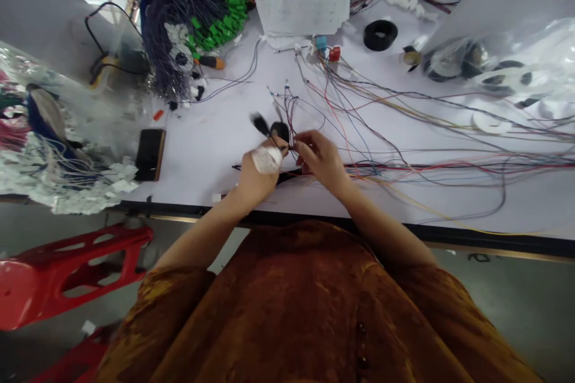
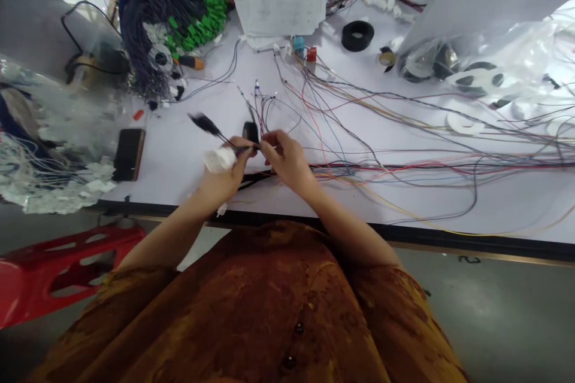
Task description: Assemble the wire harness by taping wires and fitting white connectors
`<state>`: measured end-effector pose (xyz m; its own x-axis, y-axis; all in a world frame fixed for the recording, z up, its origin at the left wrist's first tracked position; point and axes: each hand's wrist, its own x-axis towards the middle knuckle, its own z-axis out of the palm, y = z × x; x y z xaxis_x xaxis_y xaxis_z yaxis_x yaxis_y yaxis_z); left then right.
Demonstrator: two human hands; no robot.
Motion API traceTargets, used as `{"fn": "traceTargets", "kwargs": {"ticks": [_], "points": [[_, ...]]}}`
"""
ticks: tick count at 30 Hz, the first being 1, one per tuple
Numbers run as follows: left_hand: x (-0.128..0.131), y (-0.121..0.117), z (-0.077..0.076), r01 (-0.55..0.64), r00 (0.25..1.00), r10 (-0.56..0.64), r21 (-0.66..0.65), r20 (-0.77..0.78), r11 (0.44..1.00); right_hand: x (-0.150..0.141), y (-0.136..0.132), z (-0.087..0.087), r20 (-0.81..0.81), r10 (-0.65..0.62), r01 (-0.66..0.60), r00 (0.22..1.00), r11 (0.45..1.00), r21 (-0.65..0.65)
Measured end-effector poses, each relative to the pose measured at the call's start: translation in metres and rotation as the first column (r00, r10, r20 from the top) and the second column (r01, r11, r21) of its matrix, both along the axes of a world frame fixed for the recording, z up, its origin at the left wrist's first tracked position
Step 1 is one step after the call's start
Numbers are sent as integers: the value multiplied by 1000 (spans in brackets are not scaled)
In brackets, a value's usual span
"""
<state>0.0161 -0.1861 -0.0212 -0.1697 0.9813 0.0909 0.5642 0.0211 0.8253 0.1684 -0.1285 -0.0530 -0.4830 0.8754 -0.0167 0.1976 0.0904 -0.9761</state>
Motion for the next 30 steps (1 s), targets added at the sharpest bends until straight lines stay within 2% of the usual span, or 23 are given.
{"fn": "traceTargets", "kwargs": {"ticks": [2, 3, 5, 6, 8, 10, 12, 14, 18, 22, 24, 26, 28, 30], "points": [[3, -9, -3, 178, 952, -156, 62, -262, 982, -10, 24, 8, 33, 0, 3, 999, 998, -64], [2, -12, -6, 252, 917, -206, 95, -342, 963, -15, 33, 9, 42, 7, -3, 999, 997, -79], [-2, -13, -14, 299, 906, -216, 191, -363, 935, -23, 45, 6, 20, 3, 1, 1000, 984, -177], [-5, -12, -19, 259, 939, -183, 248, -292, 933, -24, 48, 2, -17, -9, 4, 1000, 966, -258], [-11, -8, -31, 83, 996, -75, 312, -38, 946, -21, 47, -8, -93, -61, 19, 994, 918, -397], [-15, -2, -43, -97, 976, 36, 277, 216, 956, -14, 42, -18, -149, -120, 45, 981, 902, -430], [-15, 4, -54, -178, 926, 94, 205, 365, 962, -6, 35, -26, -184, -163, 74, 969, 907, -414], [-13, 9, -62, -142, 908, 70, 147, 413, 979, -1, 29, -32, -201, -184, 85, 962, 903, -420], [-9, 16, -66, -28, 923, -19, 116, 384, 993, 0, 28, -40, -216, -215, 97, 952, 886, -454], [-10, 17, -65, -86, 911, 57, 52, 408, 995, 4, 39, -40, -188, -244, 117, 951, 850, -514], [-12, 17, -64, -106, 907, 86, 27, 412, 994, 11, 40, -35, -161, -207, 103, 965, 865, -491], [-15, 19, -62, -114, 920, 99, 17, 378, 993, 18, 34, -28, -130, -171, 108, 977, 913, -392], [-16, 22, -59, -120, 944, 107, 23, 311, 992, 24, 21, -19, -95, -147, 118, 985, 957, -263], [-18, 27, -52, -119, 969, 110, 28, 219, 992, 25, 2, -13, -71, -114, 99, 991, 976, -192]]}}
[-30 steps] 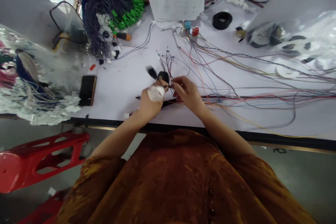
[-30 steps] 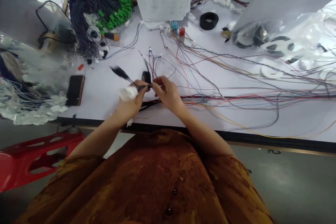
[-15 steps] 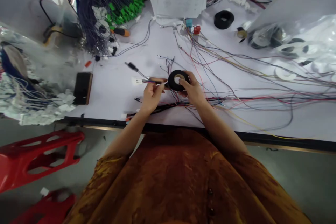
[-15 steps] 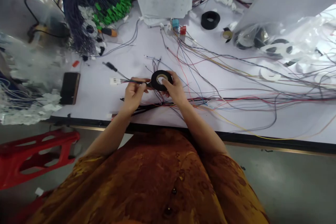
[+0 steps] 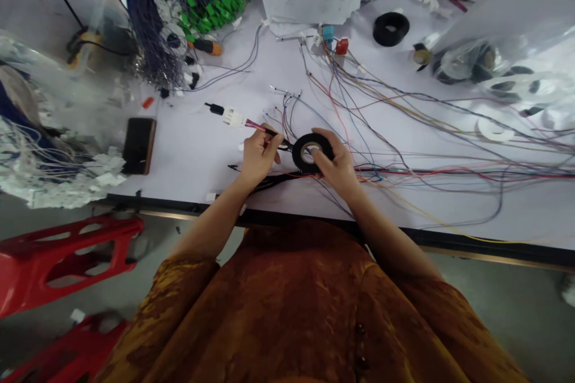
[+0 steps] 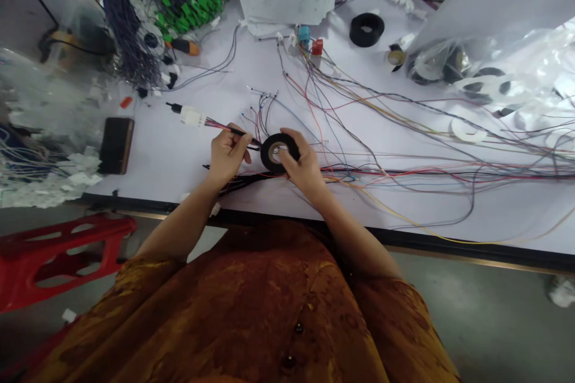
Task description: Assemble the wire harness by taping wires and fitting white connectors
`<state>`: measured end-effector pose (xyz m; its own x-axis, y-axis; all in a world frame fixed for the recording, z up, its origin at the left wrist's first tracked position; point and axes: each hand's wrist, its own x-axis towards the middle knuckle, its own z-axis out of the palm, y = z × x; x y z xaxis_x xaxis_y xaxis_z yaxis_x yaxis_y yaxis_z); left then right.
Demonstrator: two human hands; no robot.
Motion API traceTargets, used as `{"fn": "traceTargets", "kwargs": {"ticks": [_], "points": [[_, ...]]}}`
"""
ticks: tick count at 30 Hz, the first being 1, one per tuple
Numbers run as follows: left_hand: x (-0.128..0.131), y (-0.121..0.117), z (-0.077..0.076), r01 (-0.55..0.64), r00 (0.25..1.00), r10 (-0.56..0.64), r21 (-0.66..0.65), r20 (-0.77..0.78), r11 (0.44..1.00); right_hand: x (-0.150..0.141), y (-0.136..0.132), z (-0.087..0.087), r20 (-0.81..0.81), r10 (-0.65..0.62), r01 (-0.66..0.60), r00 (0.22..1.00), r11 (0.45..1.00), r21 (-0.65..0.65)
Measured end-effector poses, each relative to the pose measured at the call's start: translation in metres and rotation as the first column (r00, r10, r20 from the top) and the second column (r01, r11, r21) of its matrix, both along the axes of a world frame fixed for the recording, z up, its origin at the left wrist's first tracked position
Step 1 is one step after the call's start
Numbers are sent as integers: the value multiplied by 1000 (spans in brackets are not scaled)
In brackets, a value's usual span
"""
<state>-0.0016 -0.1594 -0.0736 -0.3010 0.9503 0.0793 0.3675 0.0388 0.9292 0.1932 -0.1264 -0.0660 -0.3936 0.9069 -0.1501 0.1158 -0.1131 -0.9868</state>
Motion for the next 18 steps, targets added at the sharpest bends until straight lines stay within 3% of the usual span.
{"fn": "traceTargets", "kwargs": {"ticks": [5, 9, 13, 18], "points": [[-4, 17, 19, 65, 967, -64, -7, -248, 998, -23, -45, -6, -29, 108, -109, 994, 993, -36], [-3, 22, 27, 127, 932, -142, -67, -334, 990, -41, -55, -19, -85, 218, -222, 972, 974, -50], [6, 7, 33, 152, 940, -188, -144, -286, 978, -34, -35, -19, -55, 303, -306, 951, 950, -54], [12, -17, 35, 216, 837, -175, 19, -519, 976, -23, 11, 6, 103, 235, -242, 966, 969, 54]]}}
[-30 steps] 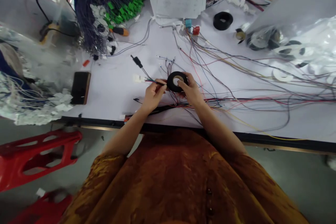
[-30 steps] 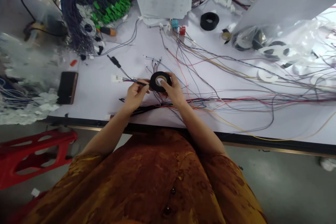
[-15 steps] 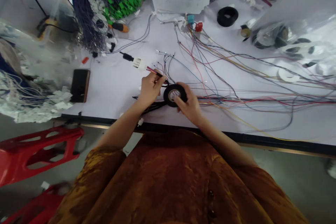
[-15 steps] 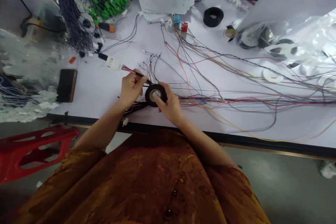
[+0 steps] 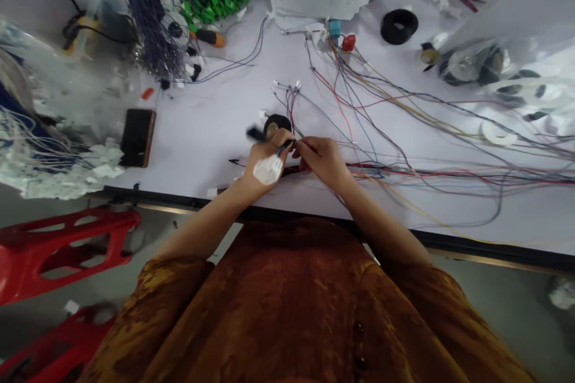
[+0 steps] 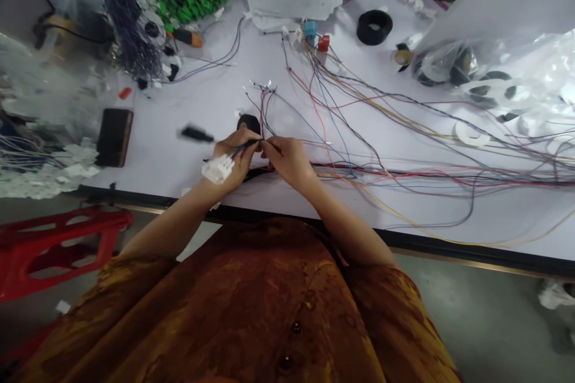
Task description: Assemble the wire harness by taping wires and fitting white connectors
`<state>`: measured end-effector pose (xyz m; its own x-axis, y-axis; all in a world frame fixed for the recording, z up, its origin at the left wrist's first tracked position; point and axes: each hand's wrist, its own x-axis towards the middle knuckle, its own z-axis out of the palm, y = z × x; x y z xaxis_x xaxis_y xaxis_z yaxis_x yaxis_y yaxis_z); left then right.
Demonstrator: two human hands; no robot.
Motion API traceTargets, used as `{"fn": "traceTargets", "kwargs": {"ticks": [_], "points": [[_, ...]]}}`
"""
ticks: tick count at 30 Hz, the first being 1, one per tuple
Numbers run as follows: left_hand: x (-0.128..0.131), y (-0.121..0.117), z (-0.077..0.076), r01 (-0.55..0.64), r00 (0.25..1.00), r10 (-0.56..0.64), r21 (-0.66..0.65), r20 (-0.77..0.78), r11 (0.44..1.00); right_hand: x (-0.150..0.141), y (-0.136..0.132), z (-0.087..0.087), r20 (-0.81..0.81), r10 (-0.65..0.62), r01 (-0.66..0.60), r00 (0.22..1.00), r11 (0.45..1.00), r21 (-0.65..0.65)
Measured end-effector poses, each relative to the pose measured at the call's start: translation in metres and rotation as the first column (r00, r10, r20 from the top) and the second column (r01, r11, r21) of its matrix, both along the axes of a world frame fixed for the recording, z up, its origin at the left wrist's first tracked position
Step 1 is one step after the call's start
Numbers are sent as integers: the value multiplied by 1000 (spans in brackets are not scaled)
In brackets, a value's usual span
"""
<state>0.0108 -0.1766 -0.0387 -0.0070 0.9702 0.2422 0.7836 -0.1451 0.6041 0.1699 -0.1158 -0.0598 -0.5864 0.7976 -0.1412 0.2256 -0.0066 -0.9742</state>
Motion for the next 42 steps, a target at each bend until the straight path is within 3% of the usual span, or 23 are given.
{"fn": "traceTargets", "kwargs": {"ticks": [5, 8, 11, 14, 17, 19, 21, 24, 26, 28, 32, 36, 39, 41, 42], "points": [[-3, -9, -18, 15, 994, -6, 80, -108, 997, -16, 38, 25, 29, -122, 113, 992, 967, 226], [0, -12, -31, 47, 991, -36, 79, -127, 996, -41, 59, 24, 154, -36, -11, 987, 954, 299], [1, -16, -38, 32, 999, -31, 56, -29, 998, -62, 76, 18, 354, 85, -186, 931, 947, 262], [-1, -18, -43, -4, 993, -5, 81, 116, 997, -61, 82, 15, 394, 44, -184, 918, 928, 324], [-5, -13, -47, -147, 948, 97, 147, 302, 978, -32, 72, 9, 289, -87, -35, 953, 918, 394], [-6, -7, -49, -228, 869, 168, 74, 465, 971, -8, 62, 3, 270, -92, -7, 959, 938, 345], [-5, 1, -51, -207, 777, 205, -66, 596, 976, 12, 53, -3, 290, -45, -63, 956, 933, 354], [-2, 10, -55, -146, 699, 207, -147, 685, 978, 19, 44, -9, 339, 77, -238, 938, 853, 465], [1, 14, -59, -150, 683, 208, -144, 700, 978, 13, 41, -11, 391, 141, -339, 910, 795, 503], [2, 15, -64, -177, 674, 230, -148, 702, 973, 4, 36, -12, 449, 144, -384, 882, 773, 506], [2, 13, -69, -203, 686, 259, -162, 680, 966, -2, 26, -13, 519, 128, -409, 845, 780, 474], [0, 9, -72, -125, 715, 179, -128, 676, 984, -4, 24, -13, 591, 106, -444, 799, 767, 462], [-1, 9, -77, -114, 699, 186, -149, 691, 982, -9, 9, -6, 644, 118, -545, 756, 658, 520], [-2, 11, -81, -151, 696, 233, -179, 679, 972, -12, -8, 6, 631, 220, -620, 744, 580, 529], [-3, 12, -83, -171, 693, 257, -192, 674, 966, -14, -15, 15, 601, 286, -636, 747, 571, 519]]}}
